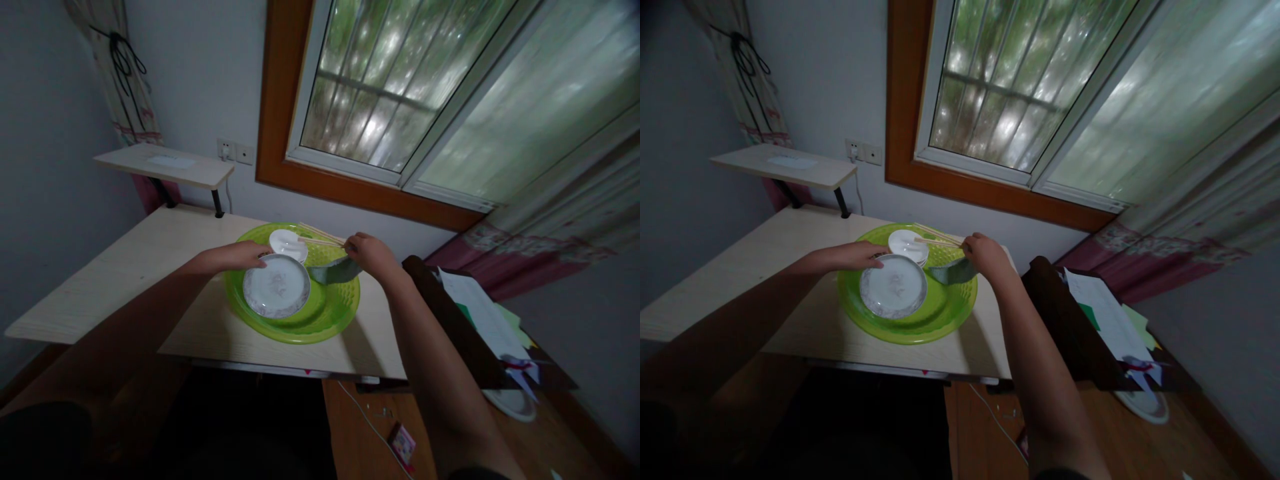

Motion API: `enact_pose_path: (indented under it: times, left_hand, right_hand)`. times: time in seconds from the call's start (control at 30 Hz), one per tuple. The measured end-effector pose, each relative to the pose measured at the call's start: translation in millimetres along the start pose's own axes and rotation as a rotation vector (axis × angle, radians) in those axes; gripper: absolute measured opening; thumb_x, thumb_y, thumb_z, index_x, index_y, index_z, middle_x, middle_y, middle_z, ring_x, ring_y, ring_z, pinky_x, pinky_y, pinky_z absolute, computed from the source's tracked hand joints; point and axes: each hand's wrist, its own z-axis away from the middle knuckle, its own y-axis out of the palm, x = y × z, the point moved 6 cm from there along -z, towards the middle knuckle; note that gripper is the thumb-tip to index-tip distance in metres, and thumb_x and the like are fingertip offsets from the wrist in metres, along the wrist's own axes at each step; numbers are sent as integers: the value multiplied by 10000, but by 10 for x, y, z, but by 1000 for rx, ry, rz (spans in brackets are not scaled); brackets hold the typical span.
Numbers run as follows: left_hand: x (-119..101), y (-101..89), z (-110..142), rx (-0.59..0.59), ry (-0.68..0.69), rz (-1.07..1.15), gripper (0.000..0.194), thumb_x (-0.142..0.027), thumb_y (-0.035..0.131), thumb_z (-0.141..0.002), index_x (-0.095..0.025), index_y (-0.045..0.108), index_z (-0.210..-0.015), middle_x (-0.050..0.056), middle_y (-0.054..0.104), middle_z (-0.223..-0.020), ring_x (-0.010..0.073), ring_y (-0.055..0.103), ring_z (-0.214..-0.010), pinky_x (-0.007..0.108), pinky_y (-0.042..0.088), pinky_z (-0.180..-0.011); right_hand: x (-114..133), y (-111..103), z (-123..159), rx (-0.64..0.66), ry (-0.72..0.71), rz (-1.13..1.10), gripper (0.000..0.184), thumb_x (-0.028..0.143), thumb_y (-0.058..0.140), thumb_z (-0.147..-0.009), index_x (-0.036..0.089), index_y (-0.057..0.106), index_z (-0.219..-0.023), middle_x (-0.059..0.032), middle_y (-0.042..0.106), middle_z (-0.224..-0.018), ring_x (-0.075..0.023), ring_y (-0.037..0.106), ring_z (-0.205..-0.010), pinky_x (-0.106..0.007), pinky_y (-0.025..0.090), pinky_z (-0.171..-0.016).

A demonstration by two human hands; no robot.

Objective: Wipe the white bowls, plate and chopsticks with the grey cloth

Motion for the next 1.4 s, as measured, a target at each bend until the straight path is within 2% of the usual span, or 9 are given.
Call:
enact_pose_path:
  times: [0.17, 0.33, 0.43, 0.6, 0.67, 0.97, 1.13, 1.27, 1.4]
  left_hand:
    - [-65, 43, 65, 6, -55, -34, 284, -351, 769, -805, -228, 750, -1060, 75, 777, -1024, 247, 694, -907, 304, 488, -841]
    - [-267, -15, 155, -281, -26, 23, 431, -430, 768, -821, -200, 710, -1181, 97, 737, -1080, 245, 679, -994, 340, 519, -887]
    - [-387, 48, 212, -379, -16, 26, 457, -476, 758, -830, -195, 720, -1188, 90, 716, -1126, 235, 657, -997, 342, 532, -846]
    - [-347, 226, 268, -360, -122, 122, 395, -504, 726, -863, -185, 761, -1093, 39, 712, -830, 190, 640, -740, 326, 526, -695]
    - [-317, 264, 277, -346, -117, 169, 320, -460, 721, -872, -184, 763, -1028, 46, 730, -839, 186, 656, -729, 318, 533, -666]
    - [-214, 260, 270, -384, -125, 391, 292, -271, 750, -830, -187, 698, -1105, 87, 758, -1031, 204, 728, -873, 352, 588, -771]
    - [-210, 257, 248, -339, -75, 151, 125, -274, 738, -841, -212, 776, -943, 59, 774, -985, 221, 705, -929, 394, 567, -866]
    - [-186, 246, 261, -358, -99, 185, 104, -257, 715, -856, -207, 775, -926, 54, 772, -944, 199, 705, -821, 371, 572, -783]
    - [-175, 183, 302, -427, -166, 332, 111, -262, 723, -864, -184, 751, -937, 51, 752, -867, 176, 695, -744, 362, 577, -772]
  right_hand:
    - [124, 25, 35, -102, -60, -245, 175, 250, 615, -957, 155, 740, -1034, -83, 710, -999, -186, 635, -854, -270, 456, -812]
    - [434, 108, 39, -121, -129, -365, 166, 228, 627, -953, 160, 730, -1064, -89, 717, -1032, -187, 642, -874, -270, 466, -822]
    - [610, 173, 46, -106, -156, -350, 161, 200, 623, -954, 163, 734, -1065, -97, 717, -1053, -199, 652, -944, -272, 469, -872]
    - [812, 292, 114, -48, -139, -221, 200, 193, 567, -985, 161, 735, -1088, -106, 710, -1089, -205, 655, -991, -270, 467, -896]
    - [848, 347, 152, -10, -123, -174, 214, 204, 553, -995, 162, 736, -1098, -109, 711, -1102, -207, 656, -1000, -271, 468, -897]
    - [833, 604, 302, 124, -145, -184, 193, 170, 592, -947, 166, 773, -1015, -104, 759, -1023, -206, 689, -945, -254, 470, -823]
    - [886, 698, 367, 172, -142, -333, 273, 169, 618, -926, 197, 776, -1147, -92, 788, -1015, -213, 711, -902, -276, 497, -821]
    - [818, 666, 362, 70, -105, -539, 333, 196, 664, -894, 230, 750, -1214, -80, 772, -1131, -201, 702, -937, -294, 523, -876]
    - [613, 672, 339, -116, 44, -753, 281, 320, 658, -880, 197, 722, -1125, -91, 733, -1170, -180, 665, -851, -302, 541, -805]
